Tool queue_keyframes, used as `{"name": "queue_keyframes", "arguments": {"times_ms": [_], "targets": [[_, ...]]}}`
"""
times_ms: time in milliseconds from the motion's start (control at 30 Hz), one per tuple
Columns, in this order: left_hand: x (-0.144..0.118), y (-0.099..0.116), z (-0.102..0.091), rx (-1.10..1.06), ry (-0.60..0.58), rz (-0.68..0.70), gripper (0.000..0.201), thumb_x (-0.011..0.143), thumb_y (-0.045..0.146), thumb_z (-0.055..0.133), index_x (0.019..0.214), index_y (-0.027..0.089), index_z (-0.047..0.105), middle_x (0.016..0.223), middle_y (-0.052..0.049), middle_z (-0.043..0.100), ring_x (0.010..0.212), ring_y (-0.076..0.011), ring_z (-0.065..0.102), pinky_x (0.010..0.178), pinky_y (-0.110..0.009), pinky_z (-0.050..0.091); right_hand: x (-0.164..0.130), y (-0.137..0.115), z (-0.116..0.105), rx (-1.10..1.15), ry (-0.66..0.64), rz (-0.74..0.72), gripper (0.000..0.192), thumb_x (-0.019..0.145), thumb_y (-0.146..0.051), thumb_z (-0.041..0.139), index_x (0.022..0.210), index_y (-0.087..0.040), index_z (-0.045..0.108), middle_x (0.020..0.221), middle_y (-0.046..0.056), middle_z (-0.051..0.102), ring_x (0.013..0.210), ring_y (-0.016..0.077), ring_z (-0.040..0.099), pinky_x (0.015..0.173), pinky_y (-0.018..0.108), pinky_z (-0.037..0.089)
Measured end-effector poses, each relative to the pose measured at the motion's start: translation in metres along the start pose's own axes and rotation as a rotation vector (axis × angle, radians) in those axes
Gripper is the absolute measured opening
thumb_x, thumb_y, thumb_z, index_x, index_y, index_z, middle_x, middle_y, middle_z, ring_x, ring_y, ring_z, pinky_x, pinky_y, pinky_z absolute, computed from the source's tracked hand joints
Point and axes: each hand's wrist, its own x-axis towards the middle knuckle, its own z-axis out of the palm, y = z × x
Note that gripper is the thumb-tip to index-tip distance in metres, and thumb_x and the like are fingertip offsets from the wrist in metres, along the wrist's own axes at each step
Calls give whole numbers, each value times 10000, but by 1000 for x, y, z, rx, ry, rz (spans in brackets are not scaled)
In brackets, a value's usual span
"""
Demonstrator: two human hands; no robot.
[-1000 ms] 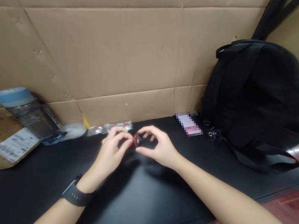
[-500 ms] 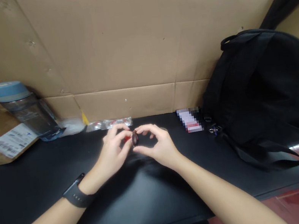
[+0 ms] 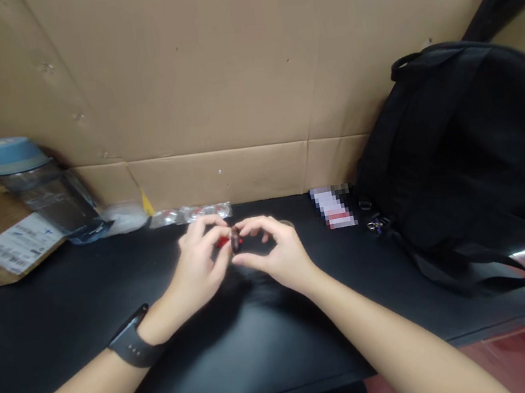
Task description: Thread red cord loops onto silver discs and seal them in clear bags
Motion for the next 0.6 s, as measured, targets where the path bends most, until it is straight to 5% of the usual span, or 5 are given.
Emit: {"name": "queue_keyframes", "arguments": {"times_ms": [167,367,600], "targets": [[-1,1,1,32,38,24,114,965,240,528,938,218,637,1163,-83,589,1152,-265,526,959,-429,366,0,2,1,57,-7,36,326,743,-433,859,938,-254,669,1141,56,741,1009,249,675,777,367,508],[-2,1,0,127,125,61,142,984,294,562,955,249,694,1186,-74,586,1185,-275,521,995,-454,308,2,0,-2,159,-161,84,259,1022,-420,511,990,-227,681,1049,52,681,983,202,647,878,346,516],[2,1,-4,26,70,-9,241,1028,342,459,1082,248,674,1190,-74,607,1167,-251,535,1000,-420,353,3,3,-6,-19,-162,-8,158,993,-333,570,915,-226,655,1074,65,614,979,198,609,799,322,504]]}}
